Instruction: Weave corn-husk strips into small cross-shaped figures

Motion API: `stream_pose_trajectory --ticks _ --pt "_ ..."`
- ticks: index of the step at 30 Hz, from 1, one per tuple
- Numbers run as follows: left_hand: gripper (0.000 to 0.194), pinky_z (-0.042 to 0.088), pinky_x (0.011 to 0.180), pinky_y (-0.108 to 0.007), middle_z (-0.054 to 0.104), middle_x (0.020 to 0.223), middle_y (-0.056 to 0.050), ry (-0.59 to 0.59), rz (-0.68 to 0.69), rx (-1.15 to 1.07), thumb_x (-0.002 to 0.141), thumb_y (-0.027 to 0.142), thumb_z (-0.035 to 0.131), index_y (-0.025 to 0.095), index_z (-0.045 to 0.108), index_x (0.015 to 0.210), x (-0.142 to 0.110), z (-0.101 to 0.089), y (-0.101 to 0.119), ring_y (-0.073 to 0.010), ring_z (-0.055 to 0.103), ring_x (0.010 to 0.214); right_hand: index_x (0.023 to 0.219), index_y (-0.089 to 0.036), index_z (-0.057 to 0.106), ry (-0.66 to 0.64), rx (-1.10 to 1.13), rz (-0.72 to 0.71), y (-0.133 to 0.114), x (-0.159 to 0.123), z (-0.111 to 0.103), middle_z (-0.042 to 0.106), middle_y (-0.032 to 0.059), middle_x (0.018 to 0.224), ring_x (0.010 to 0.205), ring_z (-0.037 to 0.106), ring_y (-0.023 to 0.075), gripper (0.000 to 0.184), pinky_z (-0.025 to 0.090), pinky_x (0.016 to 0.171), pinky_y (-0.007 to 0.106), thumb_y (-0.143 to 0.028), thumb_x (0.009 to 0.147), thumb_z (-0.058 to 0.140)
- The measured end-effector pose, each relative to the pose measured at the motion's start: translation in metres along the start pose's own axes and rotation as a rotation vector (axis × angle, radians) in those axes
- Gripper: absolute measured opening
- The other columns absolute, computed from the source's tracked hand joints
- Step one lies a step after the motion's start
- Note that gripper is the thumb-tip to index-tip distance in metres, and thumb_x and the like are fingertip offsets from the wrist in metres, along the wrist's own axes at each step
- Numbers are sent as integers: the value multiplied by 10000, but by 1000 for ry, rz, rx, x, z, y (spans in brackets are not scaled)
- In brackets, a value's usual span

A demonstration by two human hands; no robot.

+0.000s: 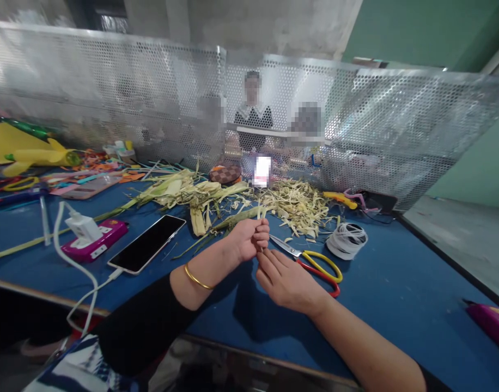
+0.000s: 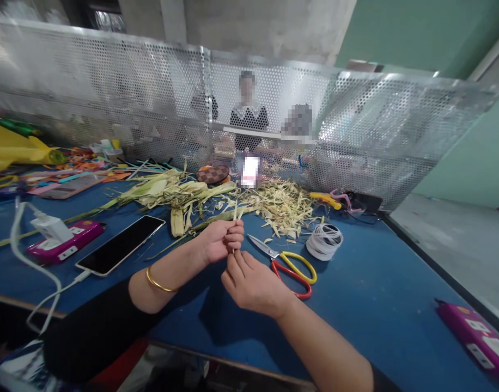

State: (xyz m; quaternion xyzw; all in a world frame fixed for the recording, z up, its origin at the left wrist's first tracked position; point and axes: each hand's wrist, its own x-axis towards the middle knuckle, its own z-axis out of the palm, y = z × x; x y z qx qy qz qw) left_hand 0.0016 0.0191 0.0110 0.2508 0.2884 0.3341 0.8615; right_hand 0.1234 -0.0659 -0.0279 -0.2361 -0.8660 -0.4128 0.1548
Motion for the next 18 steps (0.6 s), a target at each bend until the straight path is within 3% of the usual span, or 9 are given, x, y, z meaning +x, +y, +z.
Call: stream_pose_trajectory --ticks 3,5,7,10,12,15,18 --pt "297 130 329 -153 190 461 113 13 -7 -1 897 55 304 176 372 634 -1 0 3 -32 162 305 820 -132 614 -1 63 -3 2 0 -1 701 180 959 921 660 253 252 520 800 405 -88 915 385" --pt "291 111 336 -153 186 462 115 29 57 -12 903 71 312 175 373 639 -2 2 5 -28 151 310 858 -147 614 44 186 77 5 -2 -3 707 153 972 895 663 225 223 523 781 371 -94 914 404" --pt "283 112 346 -149 192 468 115 44 155 -29 922 116 332 174 380 649 -2 5 7 -22 155 317 921 -165 601 134 372 328 10 -5 -5 702 134 1005 886 664 205 143 524 770 340 -161 915 458" --pt "294 140 359 -146 207 474 109 54 264 -39 942 171 357 170 391 650 -3 10 3 -18 172 331 985 -181 564 178 682 914 16 -7 -6 703 97 918 762 671 184 174 526 690 307 -325 903 510" --pt "294 188 372 -145 231 481 102 51 305 -33 943 162 358 167 405 653 -3 14 -4 -21 195 343 940 -188 558 34 941 1158 17 -5 -2 683 44 776 636 657 162 224 511 608 277 -394 910 473" --pt "284 323 436 -158 272 496 91 40 350 -30 936 149 370 167 424 658 -3 18 -15 -34 263 372 802 -192 535 -252 1260 1251 11 -1 8 622 -4 624 481 608 139 300 449 463 234 -414 935 383" --pt "298 331 429 -160 259 496 91 46 264 -103 945 155 353 168 414 653 -2 18 -17 -35 260 366 705 -196 504 -360 1067 1164 4 4 12 598 12 567 451 573 141 366 386 432 230 -341 967 295"
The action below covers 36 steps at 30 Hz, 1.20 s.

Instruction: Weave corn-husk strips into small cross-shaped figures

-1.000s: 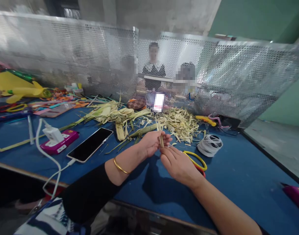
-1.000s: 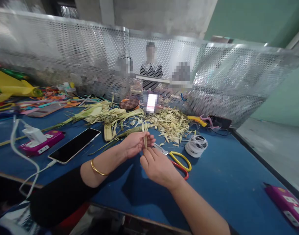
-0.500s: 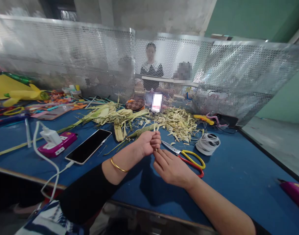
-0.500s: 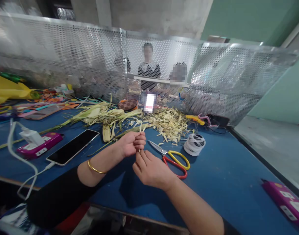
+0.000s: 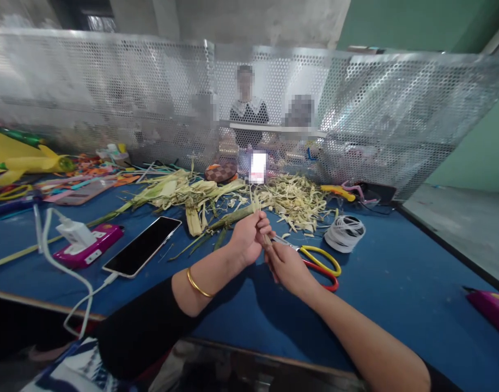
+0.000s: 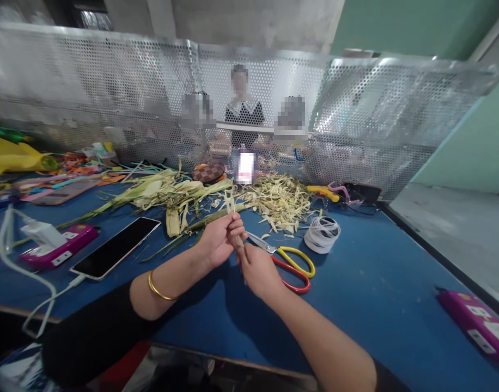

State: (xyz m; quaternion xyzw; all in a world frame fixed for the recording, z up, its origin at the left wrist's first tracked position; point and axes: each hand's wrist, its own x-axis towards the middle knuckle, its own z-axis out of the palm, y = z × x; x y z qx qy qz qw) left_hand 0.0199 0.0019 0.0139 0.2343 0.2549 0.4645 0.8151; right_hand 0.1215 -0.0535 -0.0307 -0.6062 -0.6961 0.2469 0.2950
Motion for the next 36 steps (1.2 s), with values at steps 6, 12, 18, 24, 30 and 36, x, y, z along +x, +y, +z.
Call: stream_pose_trajectory --ticks 6,12,18,24,30,36 --pt "329 107 325 -178 172 483 102 60 -211 -51 941 86 262 178 354 639 6 -7 5 -33 162 313 814 -147 594 53 -688 -148 -10 -8 1 677 127 691 543 612 208 202 354 482 279 -134 885 406" --pt "298 121 329 -161 199 488 105 -24 -95 -13 973 243 337 169 418 696 5 -5 3 -29 174 327 603 -212 459 56 -141 -134 -4 -6 0 527 -8 527 485 492 132 431 325 482 240 -300 978 267" --pt "278 80 345 -164 198 494 103 -95 2 291 934 211 358 186 370 657 2 -6 7 -36 120 348 654 -196 522 9 -216 -155 -5 -8 -10 539 -8 574 530 458 126 300 276 521 254 -303 919 431" --pt "259 87 374 -175 228 501 100 -162 76 682 894 329 409 194 390 674 -9 -3 -1 -42 128 372 974 -178 641 263 560 23 4 3 -37 442 -72 513 473 384 100 364 298 478 236 -452 736 660" --pt "245 142 435 -211 280 518 88 -234 27 958 826 364 452 184 412 665 -15 0 -11 -57 184 444 922 -169 682 72 1118 117 4 5 -35 426 -91 490 388 231 27 392 141 393 208 -373 609 799" --pt "111 144 459 -238 267 548 72 -363 -25 1111 732 256 425 178 461 663 -13 0 -2 -81 172 484 681 -154 650 174 1138 98 4 4 -34 538 -43 494 397 314 37 276 171 391 206 -369 593 799"
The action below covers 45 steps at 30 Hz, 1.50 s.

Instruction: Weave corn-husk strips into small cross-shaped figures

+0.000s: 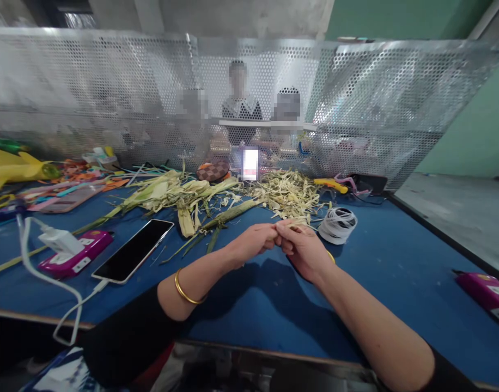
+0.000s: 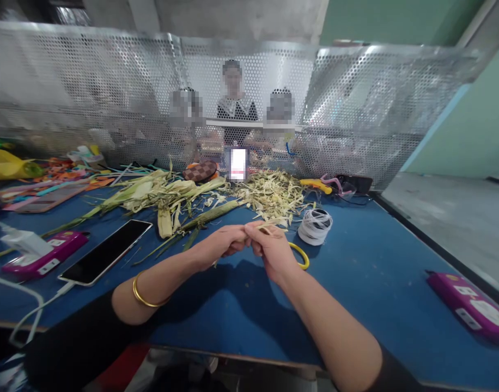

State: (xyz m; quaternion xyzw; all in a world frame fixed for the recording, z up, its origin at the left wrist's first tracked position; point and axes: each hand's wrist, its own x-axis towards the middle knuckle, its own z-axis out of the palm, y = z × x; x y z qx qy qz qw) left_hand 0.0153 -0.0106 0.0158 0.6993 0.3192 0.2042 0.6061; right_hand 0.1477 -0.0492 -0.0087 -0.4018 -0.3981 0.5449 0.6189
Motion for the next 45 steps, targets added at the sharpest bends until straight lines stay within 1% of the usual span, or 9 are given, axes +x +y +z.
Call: stream_pose_trajectory --ticks 6,9,14,18,22,31,35,40,45 --pt "272 246 504 -233 383 575 42 114 170 252 812 343 411 162 560 675 4 -10 -5 -102 316 537 665 -164 630 190 -231 -149 -7 0 -3 600 -22 485 447 514 100 289 321 408 203 -398 593 783" --pt "293 284 540 -232 437 578 36 131 228 410 824 325 424 153 647 743 5 -17 -7 -109 379 556 672 -158 646 207 -315 -171 -11 1 -6 623 -14 501 444 539 107 284 390 433 218 -395 585 775" --pt "319 310 575 -231 508 582 25 169 311 636 871 333 411 170 673 791 2 -23 -2 -130 464 594 676 -158 665 199 -377 -145 -13 4 -11 646 5 515 507 614 154 273 493 542 283 -381 566 777" --pt "319 294 574 -232 568 635 19 225 309 794 897 364 400 213 679 863 -1 -22 1 -145 507 649 661 -162 662 162 -458 -195 -13 4 -11 633 -1 513 493 597 146 234 488 531 277 -374 611 746" --pt "301 281 578 -240 584 651 23 247 289 885 901 342 397 223 657 807 -2 -23 1 -145 520 651 685 -166 668 156 -512 -224 -11 4 -12 631 -2 530 513 595 149 212 478 540 274 -373 653 705" --pt "312 360 664 -245 637 745 -11 194 333 835 904 254 359 181 630 767 4 -25 -2 -158 567 729 715 -195 638 165 -913 -320 -12 1 -17 626 -12 546 544 594 155 156 415 551 260 -321 780 570" --pt "329 350 653 -239 667 785 -3 209 366 880 926 334 357 214 663 905 0 -21 -1 -164 583 758 725 -194 626 154 -936 -331 -13 2 -18 622 -12 553 541 582 150 161 400 546 253 -319 795 552" --pt "290 333 646 -240 671 772 5 197 328 946 905 303 409 231 679 828 0 -23 -1 -166 584 765 705 -202 625 89 -939 -313 -14 4 -21 605 -18 554 529 535 139 174 375 529 248 -340 797 570" --pt "243 367 668 -243 655 784 -22 162 315 818 892 234 405 185 642 891 4 -18 -7 -165 572 742 698 -211 615 119 -1067 -353 -12 2 -17 599 -14 544 524 504 139 154 343 539 252 -313 799 558"
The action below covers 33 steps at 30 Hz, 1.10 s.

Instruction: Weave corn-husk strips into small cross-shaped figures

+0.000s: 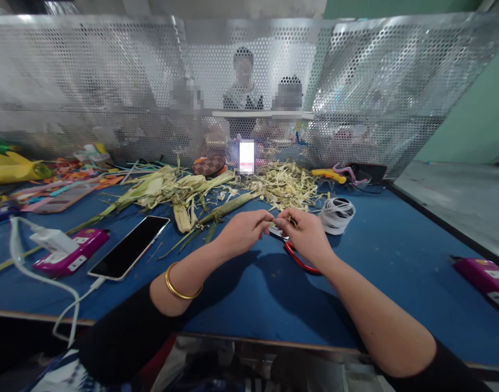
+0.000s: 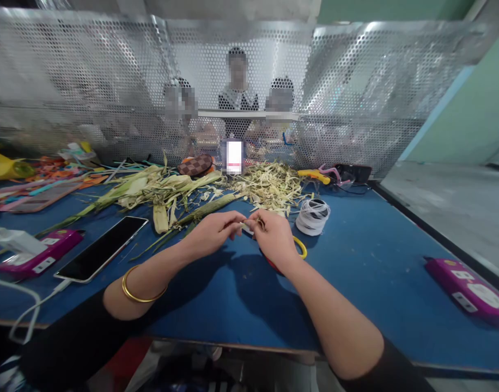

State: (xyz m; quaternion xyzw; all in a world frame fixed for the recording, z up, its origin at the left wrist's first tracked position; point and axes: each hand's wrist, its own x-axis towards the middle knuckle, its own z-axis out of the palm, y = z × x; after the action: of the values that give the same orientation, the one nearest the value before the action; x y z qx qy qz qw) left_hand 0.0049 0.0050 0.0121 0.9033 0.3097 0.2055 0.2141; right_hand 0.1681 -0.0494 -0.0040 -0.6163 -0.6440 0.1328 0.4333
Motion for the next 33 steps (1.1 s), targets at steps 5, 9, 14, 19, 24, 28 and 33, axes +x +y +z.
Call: stream_pose_trajectory --ticks 5,9,14,19,24,28,33 --pt "285 358 693 -262 660 840 -51 43 20 68 903 229 366 180 642 854 -2 8 3 -187 568 794 679 -205 625 -18 117 32 -3 1 0 598 -14 542 537 540 142 149 379 551 257 -315 770 585" --pt "276 334 641 -246 639 738 -23 53 12 16 891 246 404 181 656 801 -3 6 4 -158 544 700 643 -178 618 -72 532 227 -3 5 -3 617 -7 552 490 547 125 244 444 526 266 -409 671 687" --pt "288 307 584 -237 531 574 19 18 -23 -146 872 269 414 171 647 737 -2 3 5 -125 474 575 618 -161 633 -60 661 308 -5 7 -6 592 -26 512 438 512 92 323 452 472 243 -422 540 806" --pt "267 312 554 -226 465 552 31 38 -118 -456 837 299 439 156 628 713 -2 2 6 -106 411 542 807 -184 676 98 746 298 2 12 -17 651 0 706 487 542 87 379 471 486 233 -516 637 738" --pt "269 274 504 -214 425 542 38 75 -208 -670 829 334 450 152 602 701 0 5 7 -91 349 515 796 -179 680 3 864 388 8 14 -15 607 3 698 510 522 96 368 433 469 233 -524 671 705" --pt "247 264 493 -214 433 534 43 68 -214 -698 819 316 463 147 598 699 0 10 6 -85 326 497 793 -175 668 -216 853 265 0 5 -3 597 -23 631 545 506 96 309 413 536 232 -422 634 763" --pt "268 309 543 -225 490 554 35 15 -149 -506 830 279 435 157 571 633 -2 13 6 -95 389 522 616 -168 610 -66 698 154 -4 0 6 540 -33 532 529 465 96 265 377 537 236 -405 676 713"
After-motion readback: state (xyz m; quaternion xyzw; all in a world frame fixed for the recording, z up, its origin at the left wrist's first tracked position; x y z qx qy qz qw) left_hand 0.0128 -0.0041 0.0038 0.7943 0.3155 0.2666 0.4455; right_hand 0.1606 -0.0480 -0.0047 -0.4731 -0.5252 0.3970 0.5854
